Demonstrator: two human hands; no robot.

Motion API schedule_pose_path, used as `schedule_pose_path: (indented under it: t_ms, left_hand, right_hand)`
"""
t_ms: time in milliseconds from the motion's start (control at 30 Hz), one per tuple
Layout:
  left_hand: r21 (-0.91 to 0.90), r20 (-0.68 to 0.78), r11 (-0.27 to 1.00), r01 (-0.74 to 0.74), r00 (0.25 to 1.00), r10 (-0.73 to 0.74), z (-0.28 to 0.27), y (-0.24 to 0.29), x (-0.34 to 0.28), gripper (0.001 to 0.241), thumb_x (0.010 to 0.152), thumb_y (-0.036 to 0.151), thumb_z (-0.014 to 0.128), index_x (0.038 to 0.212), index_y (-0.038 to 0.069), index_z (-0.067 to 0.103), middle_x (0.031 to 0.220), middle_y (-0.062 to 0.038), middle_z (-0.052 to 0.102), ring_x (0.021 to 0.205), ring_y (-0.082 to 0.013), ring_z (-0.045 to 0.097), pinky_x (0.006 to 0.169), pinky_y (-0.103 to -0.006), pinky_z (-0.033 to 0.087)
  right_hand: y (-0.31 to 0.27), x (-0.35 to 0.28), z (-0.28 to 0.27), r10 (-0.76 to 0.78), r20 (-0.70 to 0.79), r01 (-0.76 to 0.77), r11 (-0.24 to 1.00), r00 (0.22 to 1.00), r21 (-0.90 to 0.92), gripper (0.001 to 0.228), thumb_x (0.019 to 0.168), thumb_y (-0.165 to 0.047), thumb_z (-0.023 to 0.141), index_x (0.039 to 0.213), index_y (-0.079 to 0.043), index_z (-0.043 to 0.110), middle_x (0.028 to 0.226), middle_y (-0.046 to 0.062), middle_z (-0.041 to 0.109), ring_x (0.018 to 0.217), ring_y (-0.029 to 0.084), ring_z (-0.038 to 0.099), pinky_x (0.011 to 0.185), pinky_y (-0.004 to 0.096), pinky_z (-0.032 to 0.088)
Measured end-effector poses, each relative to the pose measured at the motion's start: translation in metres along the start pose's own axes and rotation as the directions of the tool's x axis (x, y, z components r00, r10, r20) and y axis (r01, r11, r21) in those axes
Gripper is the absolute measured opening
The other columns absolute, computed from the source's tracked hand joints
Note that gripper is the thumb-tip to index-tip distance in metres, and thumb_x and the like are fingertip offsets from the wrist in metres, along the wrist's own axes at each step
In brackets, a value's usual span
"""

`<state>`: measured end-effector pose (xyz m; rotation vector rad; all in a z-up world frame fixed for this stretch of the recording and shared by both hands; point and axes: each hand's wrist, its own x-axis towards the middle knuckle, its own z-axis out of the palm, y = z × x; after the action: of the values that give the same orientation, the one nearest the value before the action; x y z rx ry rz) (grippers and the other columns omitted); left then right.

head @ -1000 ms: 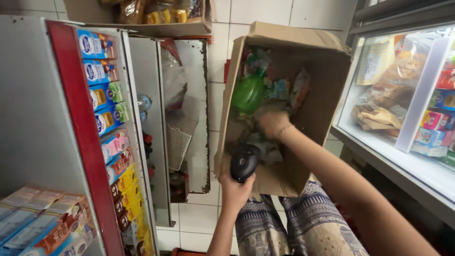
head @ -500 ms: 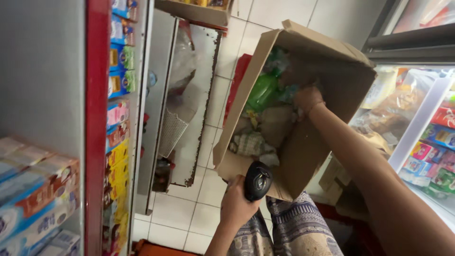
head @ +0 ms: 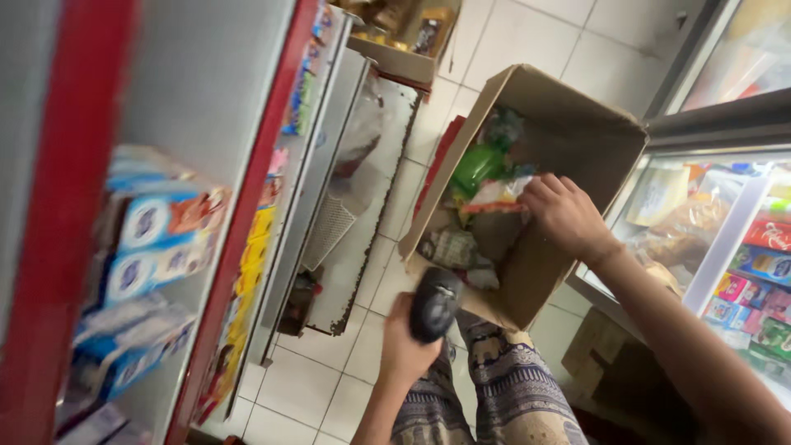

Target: The person repeatedly picks snack packets from a cardboard box on the floor, scans them with a handheld barcode scanner, and places them on a nearby shelf. The process is repeated for multiple items throughout the clip.

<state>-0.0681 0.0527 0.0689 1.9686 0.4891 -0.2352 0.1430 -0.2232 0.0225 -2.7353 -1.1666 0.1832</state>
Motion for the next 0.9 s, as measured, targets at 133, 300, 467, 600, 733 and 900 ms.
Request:
schedule_pose_path:
  t_ms: [133,300,467,600,733,900]
  left_hand:
    - [-0.426,-0.308,0.905,-0.014,0.942,-0.13,-0.036,-0.013,-0.034,0.041,0.069,0.002,0.077,0.108,0.0,0.066,0.09,-0.006,0.071,0.074,-0.0191,0.069,0.065,-0.0323,0.056]
    - [-0.632,-0.294,0.772,0.074,0.898,-0.327,-0.099,-0.006,-0.086,0.038,0.075,0.002,0.078,0.112,-0.003,0.068,0.092,-0.007,0.073,0.081,-0.0163,0.07,0.069,-0.0312,0.057]
    - [-0.837,-0.168,0.531,-0.131,0.985,-0.022,-0.153,0.042,-0.162,0.056,0.068,0.005,0.083,0.121,0.0,0.066,0.107,-0.015,0.069,0.096,-0.0245,0.069,0.077,-0.0416,0.06]
    - [-0.956,-0.066,0.257,-0.139,0.96,0.272,-0.177,0.085,-0.219,0.062,0.068,0.006,0.083,0.125,0.002,0.06,0.109,-0.014,0.068,0.098,-0.0236,0.069,0.079,-0.0404,0.059]
    - [-0.965,-0.057,0.219,-0.141,0.934,0.352,-0.196,0.097,-0.264,0.068,0.068,0.006,0.083,0.129,0.004,0.054,0.111,-0.013,0.068,0.099,-0.0227,0.069,0.082,-0.0391,0.059]
    - [-0.95,-0.143,0.22,-0.22,0.936,0.321,-0.225,0.075,-0.319,0.076,0.068,0.006,0.084,0.134,0.007,0.046,0.114,-0.012,0.068,0.101,-0.0216,0.069,0.085,-0.0376,0.058]
  right_hand:
    - [-0.086,-0.032,-0.071,0.085,-0.361,-0.013,0.98,0.929,0.198,0.031,0.07,-0.008,0.067,0.101,-0.004,0.07,0.112,0.008,0.064,0.111,0.032,0.055,0.096,0.047,0.046]
    - [-0.2,-0.07,-0.133,0.281,-0.814,-0.025,0.95,0.509,0.313,0.016,0.089,0.004,0.069,0.089,-0.007,0.058,0.102,0.009,0.061,0.1,0.035,0.058,0.095,0.045,0.047]
    - [-0.286,-0.085,-0.176,0.5,-0.837,0.191,0.82,0.222,0.54,0.02,0.09,-0.004,0.073,0.093,-0.006,0.053,0.101,0.007,0.056,0.101,0.023,0.059,0.086,0.033,0.05]
    - [-0.349,-0.076,-0.21,0.495,-0.843,0.415,0.735,0.212,0.536,0.028,0.092,-0.01,0.08,0.095,-0.006,0.052,0.101,0.007,0.054,0.101,0.019,0.06,0.086,0.033,0.059]
    - [-0.403,-0.072,-0.236,0.422,-0.838,0.668,0.516,0.346,0.536,0.042,0.077,-0.022,0.088,0.091,-0.005,0.052,0.101,0.007,0.051,0.105,0.021,0.059,0.084,0.039,0.063]
    - [-0.455,-0.074,-0.254,0.267,-0.834,0.732,0.399,0.483,0.552,0.037,0.077,-0.015,0.087,0.089,-0.003,0.055,0.108,0.008,0.056,0.103,0.025,0.063,0.08,0.041,0.06]
